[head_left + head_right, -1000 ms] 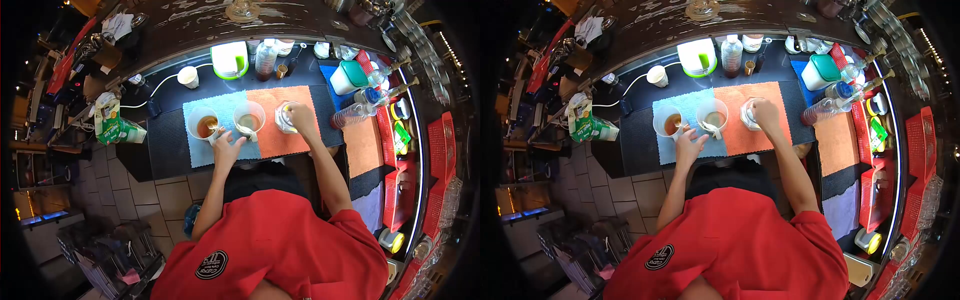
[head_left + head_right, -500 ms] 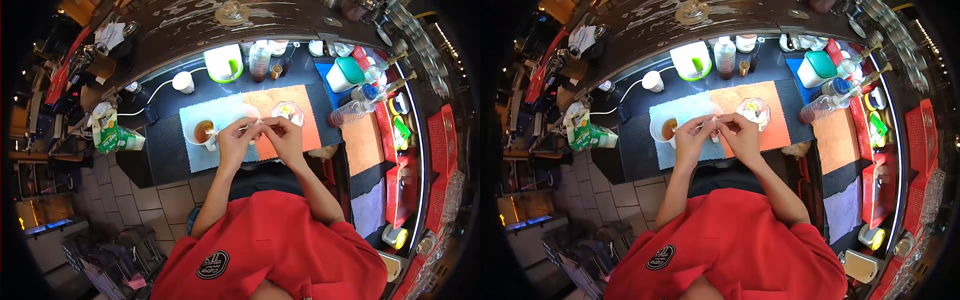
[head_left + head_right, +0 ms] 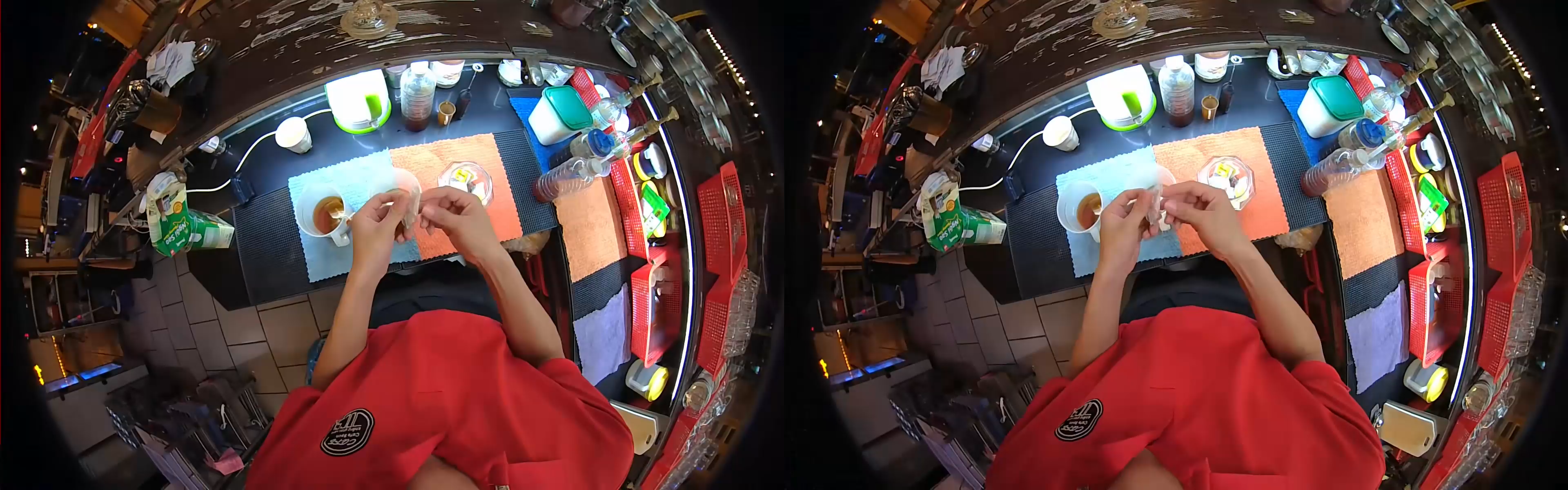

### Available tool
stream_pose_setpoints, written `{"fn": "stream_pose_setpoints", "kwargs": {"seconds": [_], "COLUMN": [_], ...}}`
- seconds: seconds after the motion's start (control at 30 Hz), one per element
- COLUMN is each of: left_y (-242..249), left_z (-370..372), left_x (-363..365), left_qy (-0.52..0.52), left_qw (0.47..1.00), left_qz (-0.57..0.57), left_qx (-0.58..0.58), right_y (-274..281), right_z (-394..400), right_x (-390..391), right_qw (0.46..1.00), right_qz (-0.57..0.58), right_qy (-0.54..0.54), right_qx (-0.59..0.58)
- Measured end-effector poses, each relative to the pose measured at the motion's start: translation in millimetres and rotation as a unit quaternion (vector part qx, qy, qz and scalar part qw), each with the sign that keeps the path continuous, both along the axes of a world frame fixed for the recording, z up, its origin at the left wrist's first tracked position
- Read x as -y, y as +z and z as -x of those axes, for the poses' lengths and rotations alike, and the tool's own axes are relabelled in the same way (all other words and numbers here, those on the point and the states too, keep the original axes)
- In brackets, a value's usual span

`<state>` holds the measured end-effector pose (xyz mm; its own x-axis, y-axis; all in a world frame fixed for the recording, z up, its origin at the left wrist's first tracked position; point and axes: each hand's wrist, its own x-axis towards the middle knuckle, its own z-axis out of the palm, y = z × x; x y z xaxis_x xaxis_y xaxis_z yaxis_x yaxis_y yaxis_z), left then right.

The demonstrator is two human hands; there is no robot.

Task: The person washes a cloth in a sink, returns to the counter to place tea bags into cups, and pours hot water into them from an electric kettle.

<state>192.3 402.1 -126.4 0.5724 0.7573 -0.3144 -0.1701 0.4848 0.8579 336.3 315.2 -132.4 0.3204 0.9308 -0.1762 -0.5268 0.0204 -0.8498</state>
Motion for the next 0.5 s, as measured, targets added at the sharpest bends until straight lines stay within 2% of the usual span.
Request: {"fn": "stream_pose_setpoints", "kwargs": {"seconds": [0.2,0.4,0.5], "left_y": [-6.5,-18.8,-12.5], "left_z": [0.6,-1.2,-11.3], "left_x": [-1.0,-2.6,3.2], "left_qy": [-0.022,-0.027,-0.028], "left_qw": [0.999,0.999,0.999], "left_qz": [0.031,0.036,0.012], "left_qx": [-0.005,0.011,-0.017], "right_y": [7.4,4.0,0.0], "right_z": [11.7,13.3,3.4], "right_x": [-5.0,-8.7,-2.6], "right_qw": [0.991,0.988,0.982], "right_qz": [0.015,-0.009,0.039], "right_qy": [-0.027,-0.067,-0.054], "right_qx": [0.128,0.138,0.179]}}
